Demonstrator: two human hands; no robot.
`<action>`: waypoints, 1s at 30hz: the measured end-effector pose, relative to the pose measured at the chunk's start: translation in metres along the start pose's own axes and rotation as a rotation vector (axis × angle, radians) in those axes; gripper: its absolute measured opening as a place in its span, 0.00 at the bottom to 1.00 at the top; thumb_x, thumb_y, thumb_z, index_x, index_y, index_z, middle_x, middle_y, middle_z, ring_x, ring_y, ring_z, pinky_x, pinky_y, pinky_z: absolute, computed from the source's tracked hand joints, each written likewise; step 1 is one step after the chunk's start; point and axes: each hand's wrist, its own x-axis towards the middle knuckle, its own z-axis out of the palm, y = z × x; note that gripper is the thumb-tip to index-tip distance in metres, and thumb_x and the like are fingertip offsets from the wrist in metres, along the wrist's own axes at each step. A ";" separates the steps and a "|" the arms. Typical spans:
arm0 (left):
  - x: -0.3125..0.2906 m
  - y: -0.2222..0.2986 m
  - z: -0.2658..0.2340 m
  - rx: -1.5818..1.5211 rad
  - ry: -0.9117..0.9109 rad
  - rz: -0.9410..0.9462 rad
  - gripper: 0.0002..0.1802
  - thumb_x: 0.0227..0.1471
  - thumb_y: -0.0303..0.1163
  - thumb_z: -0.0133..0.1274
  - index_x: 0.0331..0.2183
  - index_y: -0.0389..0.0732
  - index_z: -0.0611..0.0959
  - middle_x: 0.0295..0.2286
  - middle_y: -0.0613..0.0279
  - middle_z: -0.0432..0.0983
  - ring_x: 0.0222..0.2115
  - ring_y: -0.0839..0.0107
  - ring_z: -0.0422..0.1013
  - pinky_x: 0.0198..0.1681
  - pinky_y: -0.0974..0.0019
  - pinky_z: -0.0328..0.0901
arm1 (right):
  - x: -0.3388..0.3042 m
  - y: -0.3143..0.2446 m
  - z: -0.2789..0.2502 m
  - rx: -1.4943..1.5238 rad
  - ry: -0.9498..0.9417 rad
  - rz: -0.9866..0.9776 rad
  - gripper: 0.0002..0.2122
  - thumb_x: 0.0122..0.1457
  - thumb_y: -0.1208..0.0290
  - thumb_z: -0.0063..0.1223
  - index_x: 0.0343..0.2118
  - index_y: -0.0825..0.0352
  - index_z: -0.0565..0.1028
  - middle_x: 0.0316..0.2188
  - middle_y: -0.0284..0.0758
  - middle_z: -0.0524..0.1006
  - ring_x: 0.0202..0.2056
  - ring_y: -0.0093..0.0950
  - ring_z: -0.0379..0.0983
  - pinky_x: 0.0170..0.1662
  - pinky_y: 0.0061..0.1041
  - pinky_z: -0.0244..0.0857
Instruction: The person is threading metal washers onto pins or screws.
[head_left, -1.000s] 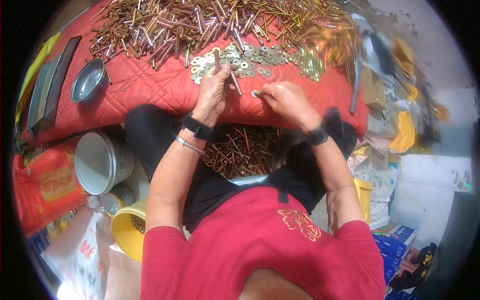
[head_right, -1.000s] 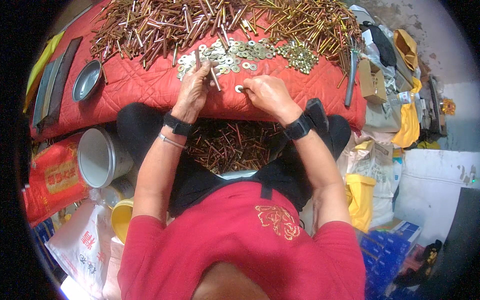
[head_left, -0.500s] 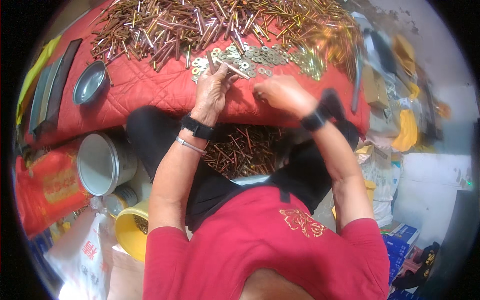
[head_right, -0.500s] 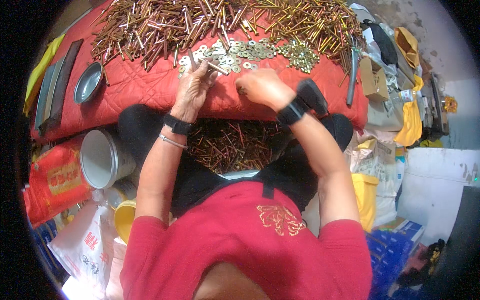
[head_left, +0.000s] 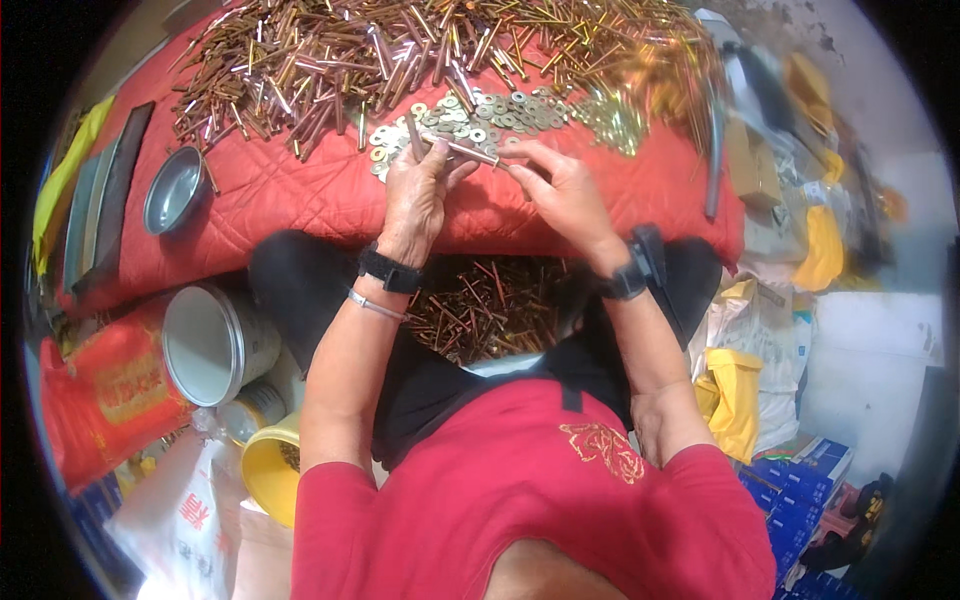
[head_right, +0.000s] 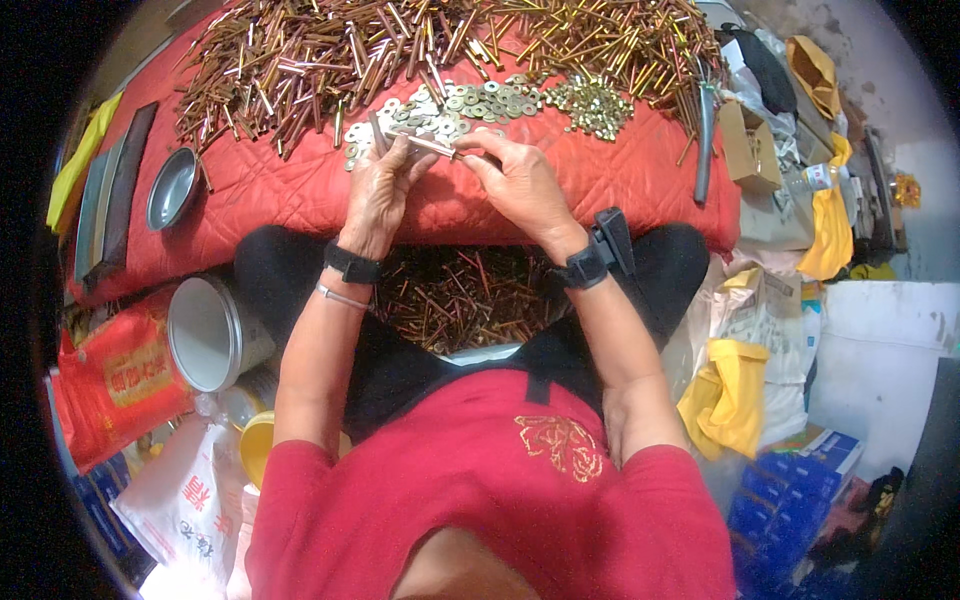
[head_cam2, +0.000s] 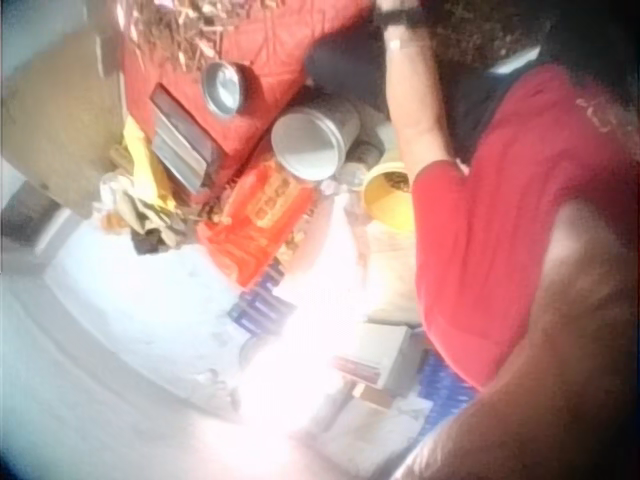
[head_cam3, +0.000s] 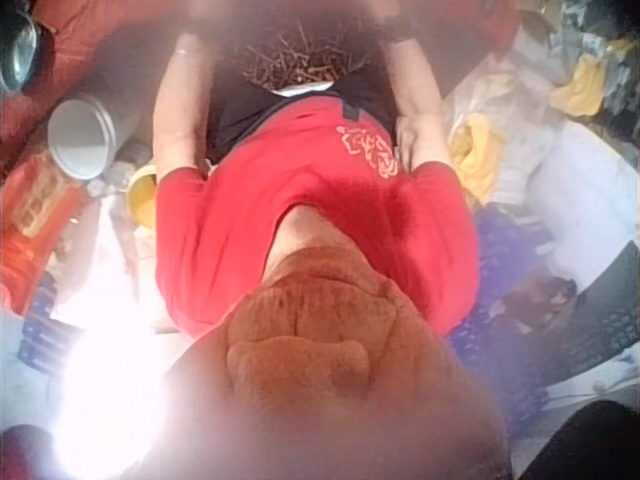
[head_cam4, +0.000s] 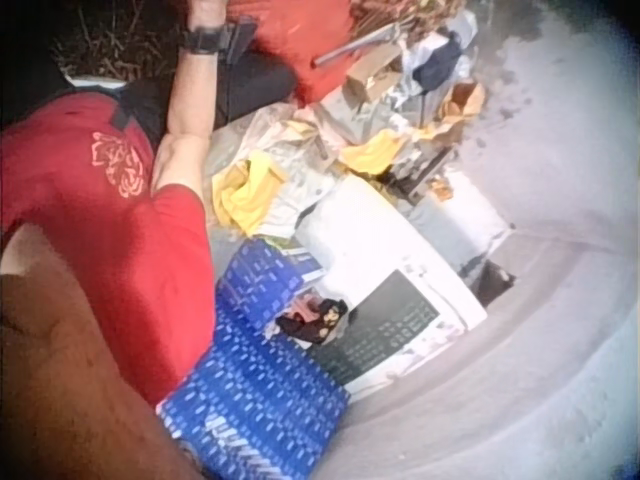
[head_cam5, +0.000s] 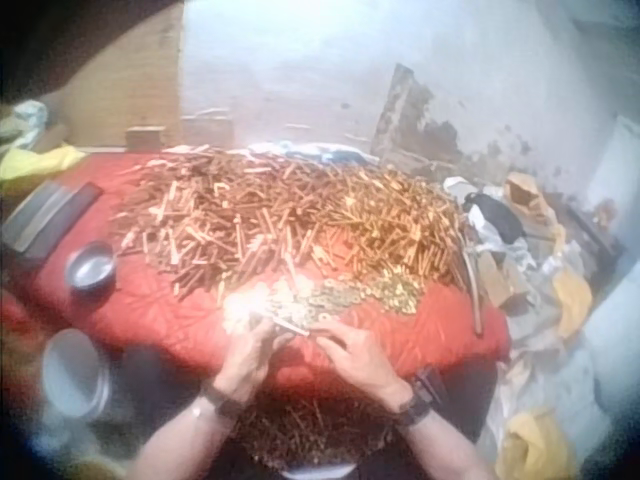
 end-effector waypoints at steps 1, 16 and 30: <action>-0.001 -0.002 0.001 0.002 0.002 0.001 0.09 0.58 0.27 0.48 0.40 0.33 0.72 0.33 0.60 0.74 0.35 0.68 0.74 0.40 0.64 0.74 | 0.000 -0.002 -0.001 -0.037 0.001 0.007 0.09 0.56 0.72 0.52 0.40 0.65 0.76 0.27 0.38 0.75 0.29 0.28 0.72 0.35 0.26 0.65; -0.009 -0.012 -0.002 -0.064 0.016 -0.305 0.13 0.58 0.34 0.47 0.39 0.34 0.75 0.21 0.68 0.69 0.19 0.80 0.65 0.21 0.79 0.60 | 0.035 0.086 -0.060 -0.482 0.359 -0.214 0.05 0.51 0.78 0.52 0.31 0.64 0.76 0.28 0.39 0.73 0.31 0.39 0.72 0.36 0.33 0.66; -0.009 -0.009 0.004 0.052 -0.053 -0.362 0.13 0.57 0.35 0.46 0.35 0.34 0.77 0.16 0.74 0.62 0.14 0.85 0.55 0.15 0.79 0.50 | 0.029 0.083 -0.072 -0.500 0.133 -0.190 0.07 0.49 0.77 0.51 0.32 0.66 0.75 0.29 0.41 0.75 0.32 0.39 0.73 0.37 0.32 0.68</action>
